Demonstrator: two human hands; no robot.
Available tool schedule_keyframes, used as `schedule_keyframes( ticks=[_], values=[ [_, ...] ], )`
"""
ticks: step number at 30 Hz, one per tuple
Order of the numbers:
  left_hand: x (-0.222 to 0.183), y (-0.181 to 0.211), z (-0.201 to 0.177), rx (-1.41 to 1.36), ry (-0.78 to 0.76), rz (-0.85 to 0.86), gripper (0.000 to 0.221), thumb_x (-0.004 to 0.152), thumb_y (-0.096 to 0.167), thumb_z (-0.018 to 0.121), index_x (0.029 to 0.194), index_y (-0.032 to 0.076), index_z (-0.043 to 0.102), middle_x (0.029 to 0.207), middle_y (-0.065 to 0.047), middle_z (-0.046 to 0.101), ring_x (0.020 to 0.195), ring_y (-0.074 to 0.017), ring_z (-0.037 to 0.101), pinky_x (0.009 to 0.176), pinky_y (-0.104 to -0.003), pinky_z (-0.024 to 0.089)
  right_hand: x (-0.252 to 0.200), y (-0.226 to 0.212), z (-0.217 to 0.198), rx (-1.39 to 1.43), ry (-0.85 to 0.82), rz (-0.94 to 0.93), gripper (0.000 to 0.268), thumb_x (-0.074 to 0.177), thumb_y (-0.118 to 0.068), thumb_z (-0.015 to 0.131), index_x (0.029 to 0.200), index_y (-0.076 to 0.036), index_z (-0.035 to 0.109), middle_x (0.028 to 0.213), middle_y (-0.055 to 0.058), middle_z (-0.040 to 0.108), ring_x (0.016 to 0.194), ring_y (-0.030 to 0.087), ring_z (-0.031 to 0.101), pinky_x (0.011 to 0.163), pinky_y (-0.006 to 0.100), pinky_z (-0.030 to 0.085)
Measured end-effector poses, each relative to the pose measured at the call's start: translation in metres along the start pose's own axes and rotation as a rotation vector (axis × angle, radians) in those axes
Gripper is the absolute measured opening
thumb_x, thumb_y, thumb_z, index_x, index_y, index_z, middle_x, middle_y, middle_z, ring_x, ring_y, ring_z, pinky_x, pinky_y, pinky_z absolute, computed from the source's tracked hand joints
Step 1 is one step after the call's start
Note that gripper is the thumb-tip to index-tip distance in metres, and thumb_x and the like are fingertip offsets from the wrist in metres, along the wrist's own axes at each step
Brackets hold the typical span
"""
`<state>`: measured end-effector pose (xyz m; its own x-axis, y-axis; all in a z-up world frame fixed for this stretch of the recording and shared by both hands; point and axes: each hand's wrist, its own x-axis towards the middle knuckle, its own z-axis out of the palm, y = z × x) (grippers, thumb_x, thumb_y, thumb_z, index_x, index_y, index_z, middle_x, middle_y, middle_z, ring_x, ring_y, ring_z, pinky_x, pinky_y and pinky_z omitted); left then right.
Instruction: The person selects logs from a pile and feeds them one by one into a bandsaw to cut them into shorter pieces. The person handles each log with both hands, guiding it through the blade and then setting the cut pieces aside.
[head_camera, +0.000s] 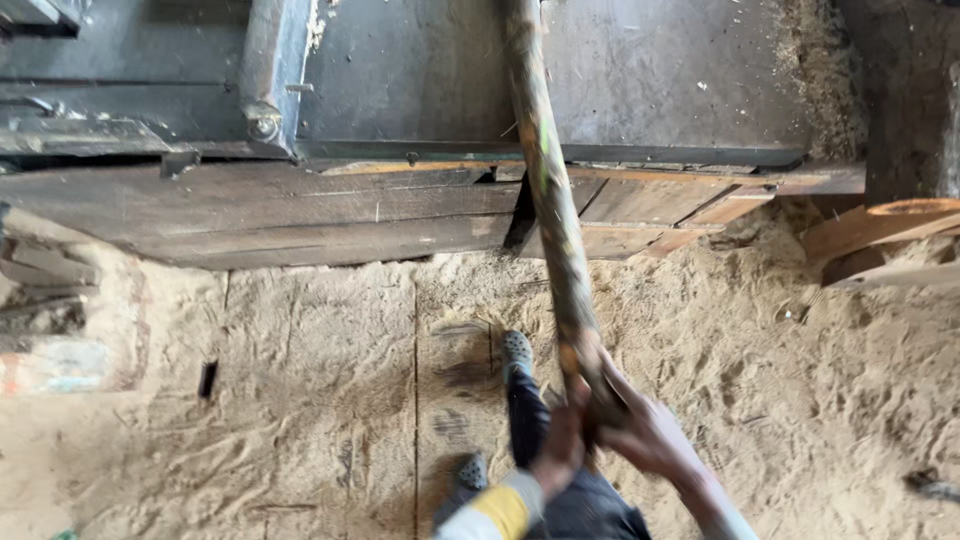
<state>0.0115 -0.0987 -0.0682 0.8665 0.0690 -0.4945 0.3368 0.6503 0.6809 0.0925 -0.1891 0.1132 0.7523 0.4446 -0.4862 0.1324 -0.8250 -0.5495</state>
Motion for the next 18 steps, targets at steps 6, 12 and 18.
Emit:
schedule_keyframes(
  ticks=[6, 12, 18],
  values=[
    [-0.059, -0.079, 0.061, 0.071, 0.062, -0.083, 0.071, 0.096, 0.068, 0.054, 0.091, 0.000, 0.075, 0.082, -0.008, 0.073, 0.075, -0.0140, 0.064, 0.067, -0.029, 0.052, -0.083, 0.053, -0.016, 0.063, -0.051, 0.098, 0.122, 0.055, -0.014, 0.079, 0.162, -0.040, 0.026, 0.097, 0.014, 0.080, 0.080, 0.028, 0.078, 0.081, 0.039, 0.060],
    [-0.029, -0.084, 0.149, -0.149, 0.091, 0.027, 0.065, 0.094, 0.065, 0.063, 0.095, 0.000, 0.072, 0.082, -0.005, 0.070, 0.071, -0.0108, 0.060, 0.065, -0.028, 0.050, -0.074, 0.106, -0.073, 0.066, -0.106, 0.209, 0.119, 0.059, -0.009, 0.080, 0.162, -0.042, 0.029, 0.077, 0.014, 0.081, 0.069, 0.022, 0.076, 0.076, 0.032, 0.060],
    [0.026, -0.112, 0.249, -0.145, 0.176, 0.001, 0.070, 0.094, 0.066, 0.059, 0.093, -0.003, 0.075, 0.079, -0.005, 0.074, 0.070, -0.0105, 0.066, 0.065, -0.027, 0.053, -0.043, 0.205, -0.151, -0.146, -0.130, 0.075, 0.118, 0.060, -0.012, 0.086, 0.161, -0.040, 0.032, 0.086, 0.010, 0.082, 0.071, 0.020, 0.076, 0.079, 0.033, 0.059]
  ],
)
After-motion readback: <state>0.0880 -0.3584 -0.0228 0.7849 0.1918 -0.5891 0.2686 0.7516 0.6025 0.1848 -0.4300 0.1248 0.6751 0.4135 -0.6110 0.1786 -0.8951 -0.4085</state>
